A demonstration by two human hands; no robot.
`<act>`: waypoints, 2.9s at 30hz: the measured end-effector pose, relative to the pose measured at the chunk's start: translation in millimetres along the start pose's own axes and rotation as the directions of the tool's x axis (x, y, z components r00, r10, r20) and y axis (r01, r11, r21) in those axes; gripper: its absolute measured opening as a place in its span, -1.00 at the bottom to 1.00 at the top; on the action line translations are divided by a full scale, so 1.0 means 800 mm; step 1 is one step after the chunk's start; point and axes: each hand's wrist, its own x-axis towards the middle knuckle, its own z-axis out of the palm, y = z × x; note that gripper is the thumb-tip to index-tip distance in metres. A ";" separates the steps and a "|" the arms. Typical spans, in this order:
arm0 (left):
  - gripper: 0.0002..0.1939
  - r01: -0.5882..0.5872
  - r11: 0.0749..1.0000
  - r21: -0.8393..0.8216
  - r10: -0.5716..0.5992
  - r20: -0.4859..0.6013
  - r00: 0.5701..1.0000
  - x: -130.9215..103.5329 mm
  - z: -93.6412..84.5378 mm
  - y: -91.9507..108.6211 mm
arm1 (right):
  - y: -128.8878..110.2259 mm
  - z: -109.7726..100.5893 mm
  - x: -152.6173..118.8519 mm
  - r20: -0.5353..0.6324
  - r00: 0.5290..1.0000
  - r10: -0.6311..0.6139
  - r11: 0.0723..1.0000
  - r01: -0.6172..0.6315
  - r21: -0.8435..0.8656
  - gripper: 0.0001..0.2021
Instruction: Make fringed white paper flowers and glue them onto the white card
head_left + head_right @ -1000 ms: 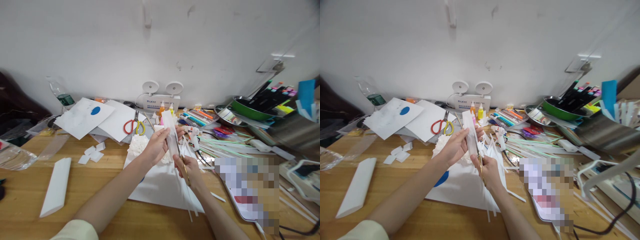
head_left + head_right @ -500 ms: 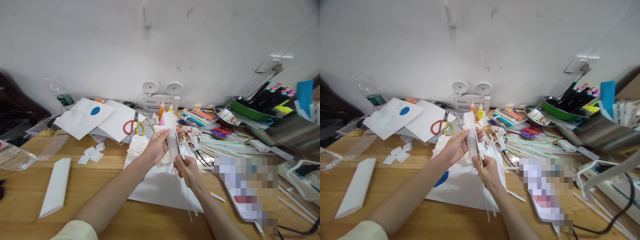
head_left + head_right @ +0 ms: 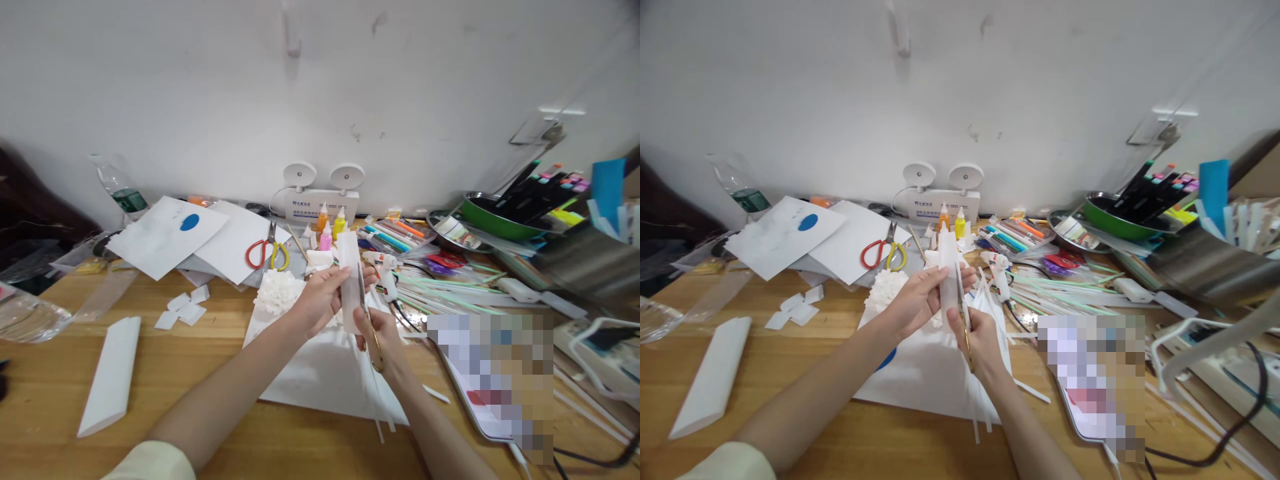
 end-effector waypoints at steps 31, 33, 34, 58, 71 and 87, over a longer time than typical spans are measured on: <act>-0.77 -0.008 1.000 -0.015 0.008 -0.020 1.000 0.000 0.000 -0.002 | 0.000 0.002 -0.001 -0.028 0.999 0.024 0.999 -0.025 -0.029 -0.49; -0.77 -0.004 1.000 -0.014 0.004 -0.021 1.000 0.000 0.000 -0.002 | 0.002 0.002 0.000 -0.031 0.999 0.029 0.999 -0.030 -0.019 -0.49; -0.76 -0.004 1.000 -0.014 0.004 -0.020 1.000 0.000 0.000 -0.002 | 0.003 0.002 0.000 -0.033 0.999 0.033 0.999 -0.034 -0.016 -0.49; -0.80 -0.003 0.999 -0.048 0.001 -0.037 0.999 0.001 0.000 0.001 | -0.001 0.004 0.001 -0.046 0.997 0.058 0.998 -0.059 -0.011 -0.45; -0.76 -0.037 0.999 -0.015 0.036 -0.039 0.999 0.002 -0.001 0.002 | 0.008 0.001 -0.002 0.036 0.998 0.041 0.998 -0.043 0.037 -0.47; -0.79 -0.015 1.000 0.024 0.015 -0.009 1.000 -0.001 0.004 -0.009 | -0.002 0.000 0.000 -0.051 0.999 -0.010 1.000 0.011 0.004 -0.47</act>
